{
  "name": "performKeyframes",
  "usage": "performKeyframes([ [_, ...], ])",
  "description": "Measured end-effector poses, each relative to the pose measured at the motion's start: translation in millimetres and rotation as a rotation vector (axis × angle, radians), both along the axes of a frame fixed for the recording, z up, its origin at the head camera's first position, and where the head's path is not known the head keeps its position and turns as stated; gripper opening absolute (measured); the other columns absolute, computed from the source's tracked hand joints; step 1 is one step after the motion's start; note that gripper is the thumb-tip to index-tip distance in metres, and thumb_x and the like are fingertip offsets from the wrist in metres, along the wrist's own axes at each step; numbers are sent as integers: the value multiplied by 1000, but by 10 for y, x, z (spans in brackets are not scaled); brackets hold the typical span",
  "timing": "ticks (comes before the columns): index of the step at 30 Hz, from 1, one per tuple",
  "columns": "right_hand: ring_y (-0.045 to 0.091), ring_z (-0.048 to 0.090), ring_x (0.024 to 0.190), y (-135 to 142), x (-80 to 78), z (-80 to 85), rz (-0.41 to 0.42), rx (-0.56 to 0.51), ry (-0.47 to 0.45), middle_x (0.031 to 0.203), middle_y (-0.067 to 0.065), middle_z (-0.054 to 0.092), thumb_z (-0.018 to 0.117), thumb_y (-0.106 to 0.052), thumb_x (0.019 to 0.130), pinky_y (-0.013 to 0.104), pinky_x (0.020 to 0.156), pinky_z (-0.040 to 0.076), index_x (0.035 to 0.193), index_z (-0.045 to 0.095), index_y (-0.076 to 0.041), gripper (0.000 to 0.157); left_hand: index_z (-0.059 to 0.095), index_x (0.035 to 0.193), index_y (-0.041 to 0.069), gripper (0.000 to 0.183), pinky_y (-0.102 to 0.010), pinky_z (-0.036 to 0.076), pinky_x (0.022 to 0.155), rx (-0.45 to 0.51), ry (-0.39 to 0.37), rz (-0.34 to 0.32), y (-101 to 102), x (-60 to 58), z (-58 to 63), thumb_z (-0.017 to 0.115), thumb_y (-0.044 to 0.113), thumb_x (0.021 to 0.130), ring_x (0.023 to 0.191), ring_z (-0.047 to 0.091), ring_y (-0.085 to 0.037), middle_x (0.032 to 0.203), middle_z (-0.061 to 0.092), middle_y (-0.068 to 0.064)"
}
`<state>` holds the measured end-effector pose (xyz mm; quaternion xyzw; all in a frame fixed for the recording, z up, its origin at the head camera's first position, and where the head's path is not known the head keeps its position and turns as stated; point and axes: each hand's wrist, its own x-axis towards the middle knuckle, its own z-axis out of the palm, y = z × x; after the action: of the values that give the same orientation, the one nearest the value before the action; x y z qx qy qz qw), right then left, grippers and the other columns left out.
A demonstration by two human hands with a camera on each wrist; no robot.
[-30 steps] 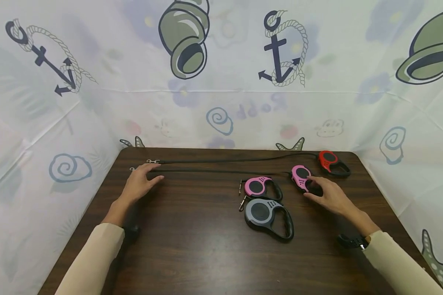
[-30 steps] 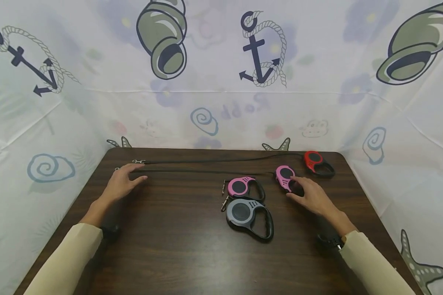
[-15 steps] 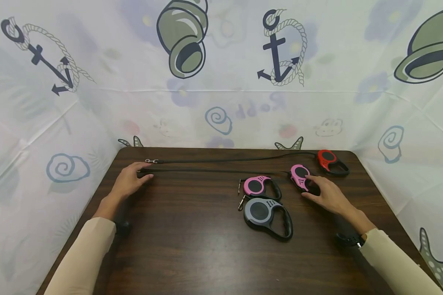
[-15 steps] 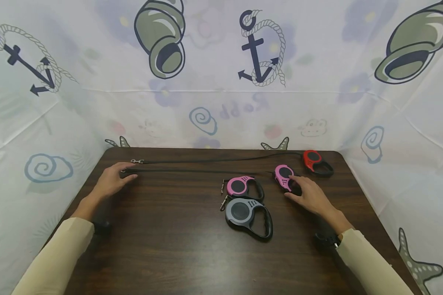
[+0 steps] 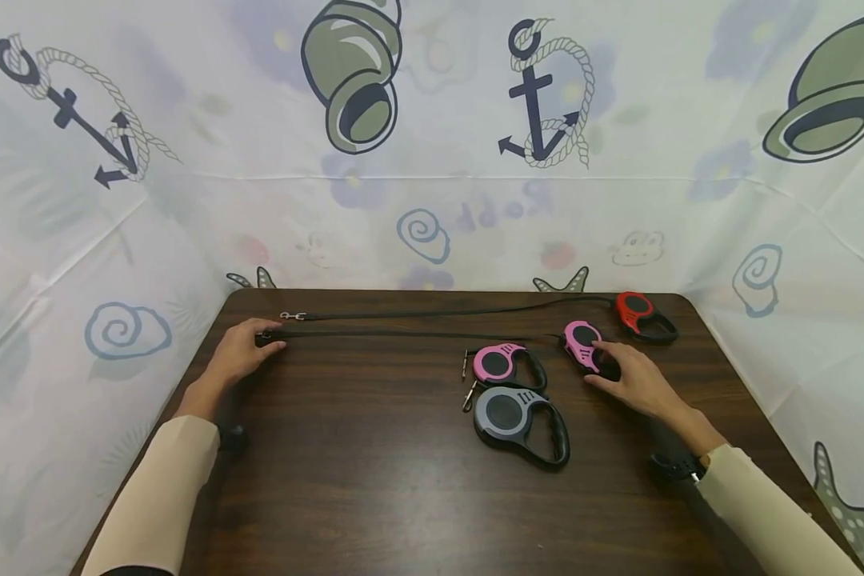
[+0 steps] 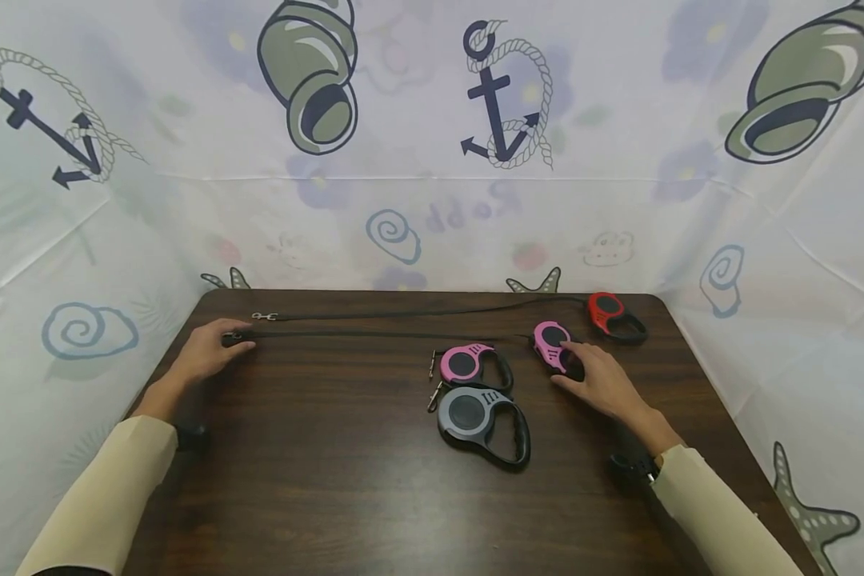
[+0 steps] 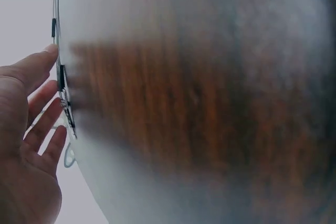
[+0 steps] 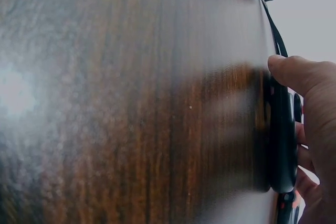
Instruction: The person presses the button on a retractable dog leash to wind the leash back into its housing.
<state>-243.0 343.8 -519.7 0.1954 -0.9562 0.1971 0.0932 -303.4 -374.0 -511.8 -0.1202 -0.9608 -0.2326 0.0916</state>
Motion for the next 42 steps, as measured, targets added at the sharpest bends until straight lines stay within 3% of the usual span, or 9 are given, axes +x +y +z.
performKeyframes([
  [21,40,66,103,10,-25,-45,-9,-19,13,112,22,71,86,-28,90,61,91,53,140,60,7,66,78,115,-3,27,-68,46,100,-10,9,-53,-124,-45,-21,83,9,91,115,63,-53,118,72,-28],
  [31,41,67,103,-7,-25,-39,-10,-40,22,111,23,71,87,-26,89,62,91,53,139,60,8,65,81,111,0,22,-67,47,97,-26,-49,-24,-151,-83,-19,82,12,93,113,64,-50,118,72,-26],
  [42,39,68,98,-27,-55,-47,-10,-37,35,108,21,71,87,-25,89,61,88,54,137,60,9,65,81,104,1,16,-66,47,97,-49,-38,-43,-143,-91,-12,83,12,92,110,66,-48,110,73,-22],
])
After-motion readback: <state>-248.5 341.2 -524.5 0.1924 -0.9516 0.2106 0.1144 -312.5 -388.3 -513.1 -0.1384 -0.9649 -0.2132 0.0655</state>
